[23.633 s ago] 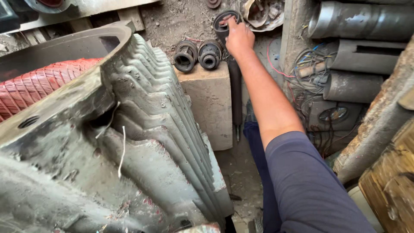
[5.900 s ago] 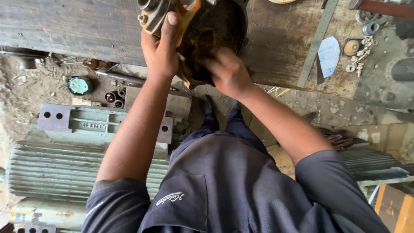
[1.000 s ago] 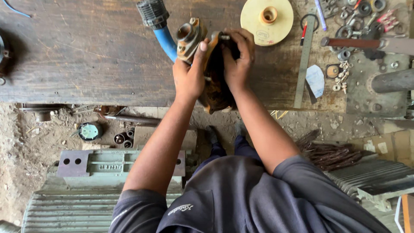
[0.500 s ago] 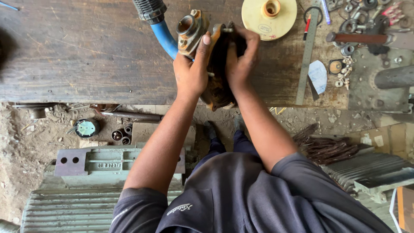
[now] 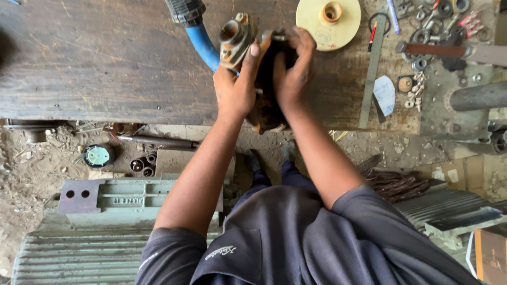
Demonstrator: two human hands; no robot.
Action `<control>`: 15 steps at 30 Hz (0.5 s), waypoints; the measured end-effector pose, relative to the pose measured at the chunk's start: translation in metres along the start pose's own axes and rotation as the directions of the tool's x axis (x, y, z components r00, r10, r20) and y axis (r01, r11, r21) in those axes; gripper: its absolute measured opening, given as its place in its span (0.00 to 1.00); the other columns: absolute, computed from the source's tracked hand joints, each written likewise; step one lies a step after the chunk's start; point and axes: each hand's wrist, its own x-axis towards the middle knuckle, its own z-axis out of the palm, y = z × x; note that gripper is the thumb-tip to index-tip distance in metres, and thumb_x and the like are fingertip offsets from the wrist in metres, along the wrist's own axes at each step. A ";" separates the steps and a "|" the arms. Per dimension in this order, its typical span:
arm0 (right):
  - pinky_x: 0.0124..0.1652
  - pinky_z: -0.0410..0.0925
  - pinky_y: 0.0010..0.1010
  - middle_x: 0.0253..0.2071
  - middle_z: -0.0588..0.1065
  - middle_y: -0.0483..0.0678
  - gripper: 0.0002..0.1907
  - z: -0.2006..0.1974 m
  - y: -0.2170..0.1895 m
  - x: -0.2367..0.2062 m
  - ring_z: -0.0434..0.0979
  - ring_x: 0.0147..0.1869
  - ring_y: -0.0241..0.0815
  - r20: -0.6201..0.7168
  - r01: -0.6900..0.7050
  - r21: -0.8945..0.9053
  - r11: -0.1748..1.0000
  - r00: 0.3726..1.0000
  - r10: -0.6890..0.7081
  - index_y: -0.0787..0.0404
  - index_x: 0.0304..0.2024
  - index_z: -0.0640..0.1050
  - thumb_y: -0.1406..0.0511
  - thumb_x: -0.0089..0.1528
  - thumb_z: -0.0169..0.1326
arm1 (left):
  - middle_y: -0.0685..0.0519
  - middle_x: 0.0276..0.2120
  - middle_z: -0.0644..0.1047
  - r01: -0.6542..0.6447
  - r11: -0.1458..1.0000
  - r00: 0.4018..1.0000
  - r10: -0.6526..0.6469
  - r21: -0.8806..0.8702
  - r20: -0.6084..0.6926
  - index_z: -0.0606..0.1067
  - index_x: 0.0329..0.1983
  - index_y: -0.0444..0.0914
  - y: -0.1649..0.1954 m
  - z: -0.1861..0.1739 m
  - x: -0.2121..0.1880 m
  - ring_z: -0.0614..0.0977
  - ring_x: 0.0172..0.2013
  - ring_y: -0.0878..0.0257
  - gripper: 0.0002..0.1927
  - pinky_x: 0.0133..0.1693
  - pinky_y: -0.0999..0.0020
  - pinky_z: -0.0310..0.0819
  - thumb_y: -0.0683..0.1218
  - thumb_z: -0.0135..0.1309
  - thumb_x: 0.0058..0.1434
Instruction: The person works on a rusty water pump at a cluttered workbench. They pick up small bolts and fasteners from the bench, hold and turn the pump housing, wipe it with a cloth, fit a blue pipe elbow onto the pump, and tap a component into place with a hammer while aligning the pump parts.
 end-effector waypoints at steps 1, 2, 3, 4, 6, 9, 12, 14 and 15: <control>0.60 0.74 0.41 0.55 0.77 0.58 0.27 -0.001 0.000 0.000 0.80 0.58 0.53 0.013 -0.050 -0.031 0.998 0.999 0.050 0.64 0.65 0.65 0.78 0.64 0.55 | 0.52 0.44 0.85 0.053 0.998 0.999 -0.053 0.023 0.003 0.80 0.55 0.36 0.000 0.000 0.000 0.83 0.45 0.68 0.21 0.51 0.70 0.77 0.55 0.56 0.69; 0.59 0.74 0.41 0.52 0.78 0.56 0.27 -0.001 0.000 0.000 0.81 0.57 0.52 0.023 -0.091 -0.061 0.994 0.995 0.093 0.64 0.65 0.66 0.78 0.64 0.55 | 0.52 0.46 0.85 0.005 1.000 1.000 -0.005 -0.001 0.022 0.79 0.56 0.35 0.001 0.000 0.000 0.82 0.47 0.67 0.21 0.53 0.70 0.76 0.55 0.56 0.71; 0.60 0.74 0.40 0.53 0.78 0.56 0.27 -0.001 0.000 0.000 0.81 0.58 0.52 0.023 -0.090 -0.045 0.995 0.996 0.091 0.64 0.65 0.66 0.77 0.65 0.56 | 0.52 0.49 0.84 -0.049 0.998 0.998 0.050 -0.031 0.036 0.78 0.58 0.35 0.001 0.000 0.001 0.81 0.50 0.67 0.21 0.55 0.69 0.75 0.55 0.55 0.72; 0.60 0.73 0.39 0.54 0.78 0.56 0.27 -0.001 0.000 0.001 0.81 0.59 0.52 0.019 -0.083 -0.024 0.996 0.996 0.083 0.65 0.66 0.65 0.76 0.65 0.56 | 0.51 0.51 0.83 -0.111 0.992 0.992 0.114 -0.061 0.048 0.78 0.59 0.35 0.002 0.000 0.002 0.81 0.52 0.67 0.21 0.57 0.69 0.74 0.54 0.55 0.73; 0.61 0.73 0.39 0.56 0.77 0.58 0.28 0.000 0.000 0.002 0.80 0.61 0.53 -0.008 -0.017 0.005 1.000 1.000 0.017 0.65 0.66 0.63 0.76 0.65 0.56 | 0.52 0.50 0.83 -0.102 0.994 0.995 0.103 -0.032 0.018 0.77 0.59 0.35 0.002 0.001 0.003 0.81 0.51 0.67 0.22 0.55 0.69 0.74 0.55 0.55 0.71; 0.61 0.72 0.39 0.56 0.76 0.60 0.28 0.001 -0.001 0.003 0.79 0.60 0.54 -0.037 -0.014 -0.035 0.999 0.999 0.012 0.64 0.66 0.64 0.76 0.64 0.56 | 0.52 0.48 0.84 -0.032 0.999 0.999 0.032 -0.011 0.006 0.78 0.57 0.35 0.000 0.004 0.002 0.82 0.49 0.66 0.21 0.54 0.69 0.75 0.55 0.56 0.71; 0.59 0.73 0.38 0.50 0.79 0.57 0.28 -0.001 -0.003 0.006 0.80 0.56 0.53 -0.031 -0.058 -0.093 0.994 0.998 0.055 0.63 0.65 0.68 0.76 0.63 0.57 | 0.52 0.50 0.83 -0.095 0.995 0.995 0.094 -0.042 -0.011 0.76 0.60 0.35 -0.003 0.007 0.004 0.81 0.51 0.67 0.22 0.56 0.69 0.74 0.55 0.55 0.71; 0.61 0.72 0.38 0.55 0.76 0.59 0.26 -0.003 -0.005 0.007 0.79 0.60 0.54 -0.035 0.151 -0.049 0.987 0.988 -0.152 0.62 0.64 0.67 0.76 0.64 0.56 | 0.51 0.50 0.83 -0.062 0.997 0.998 0.062 -0.046 -0.009 0.77 0.59 0.35 -0.005 0.008 0.005 0.82 0.51 0.67 0.22 0.55 0.69 0.75 0.55 0.56 0.71; 0.60 0.72 0.39 0.54 0.78 0.57 0.26 -0.003 -0.007 0.006 0.79 0.60 0.54 -0.009 0.087 -0.120 0.989 0.996 -0.089 0.61 0.64 0.68 0.75 0.64 0.57 | 0.51 0.48 0.85 0.004 1.000 1.000 -0.004 -0.031 -0.009 0.79 0.58 0.34 -0.006 0.008 0.006 0.82 0.49 0.67 0.22 0.54 0.69 0.76 0.55 0.56 0.71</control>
